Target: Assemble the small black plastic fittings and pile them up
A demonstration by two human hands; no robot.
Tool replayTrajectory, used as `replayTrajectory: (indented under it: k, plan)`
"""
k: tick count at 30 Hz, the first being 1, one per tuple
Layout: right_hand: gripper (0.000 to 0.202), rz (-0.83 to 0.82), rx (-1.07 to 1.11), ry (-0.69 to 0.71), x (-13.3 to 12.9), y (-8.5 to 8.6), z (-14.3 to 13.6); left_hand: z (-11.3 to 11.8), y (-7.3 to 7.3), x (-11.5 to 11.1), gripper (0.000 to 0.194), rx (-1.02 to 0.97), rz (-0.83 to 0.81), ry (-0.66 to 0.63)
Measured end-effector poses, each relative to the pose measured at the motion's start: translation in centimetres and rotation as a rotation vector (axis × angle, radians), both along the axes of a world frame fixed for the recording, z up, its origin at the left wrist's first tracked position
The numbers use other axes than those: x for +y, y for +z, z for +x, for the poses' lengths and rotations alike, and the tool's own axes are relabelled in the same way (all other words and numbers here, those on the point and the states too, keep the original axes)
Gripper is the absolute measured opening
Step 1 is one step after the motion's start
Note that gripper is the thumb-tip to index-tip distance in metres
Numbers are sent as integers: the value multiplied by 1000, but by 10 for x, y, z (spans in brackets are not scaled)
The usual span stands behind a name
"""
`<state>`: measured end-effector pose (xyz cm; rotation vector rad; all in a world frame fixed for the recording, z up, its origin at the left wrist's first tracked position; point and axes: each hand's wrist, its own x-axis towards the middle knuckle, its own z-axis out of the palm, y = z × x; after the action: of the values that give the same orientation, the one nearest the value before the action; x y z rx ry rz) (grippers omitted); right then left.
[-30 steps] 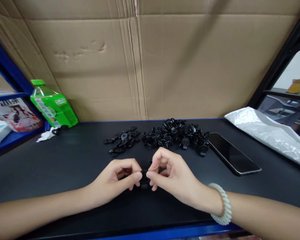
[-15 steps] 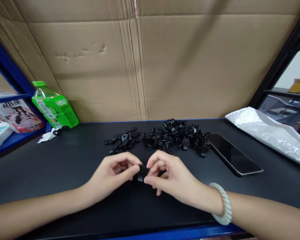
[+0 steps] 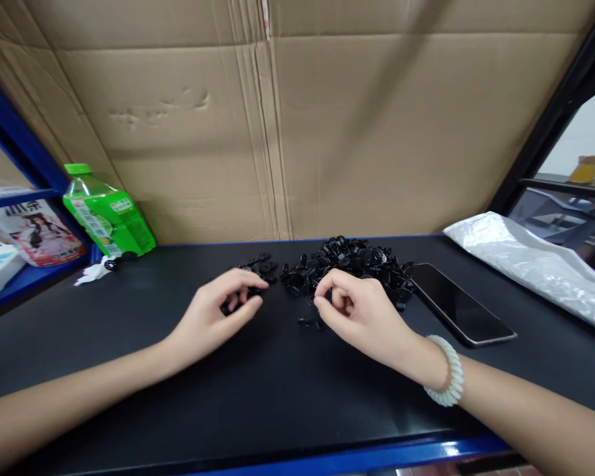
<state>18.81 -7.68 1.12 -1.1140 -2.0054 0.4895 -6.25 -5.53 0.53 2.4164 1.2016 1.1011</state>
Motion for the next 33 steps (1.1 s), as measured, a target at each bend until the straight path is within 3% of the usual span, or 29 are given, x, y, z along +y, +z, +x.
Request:
replayTrajectory:
  k: [2,4,7,9,17,21,24,28,33]
  plan:
    - [3,46,-122,-14,1,-2,1,9,-4,-16,19,37,-66,-154]
    - [11,72,-264,-27,2,-6,1,15,-6,-27,22,68,-149,-258]
    - [28,97,-473,-41,5,-11,3,18,-8,-33,26,57,-244,-312]
    - [28,100,-527,-29,7,-14,4,19,-8,-31,26,21,-292,-305]
    - [19,151,-318,150,2,-14,-1,19,-8,-23,27,-162,-620,-249]
    - [26,130,-174,355,-7,-10,-7,21,-9,-22,26,-280,-767,-272]
    - [23,29,-27,405,-11,-11,-11,24,-8,-25,24,-358,-850,-293]
    - [24,-320,257,343,-12,-14,-17,27,-6,-28,21,-434,-910,-333]
    - [26,-563,362,327,-7,-18,-23,27,-4,-29,23,-362,-891,-278]
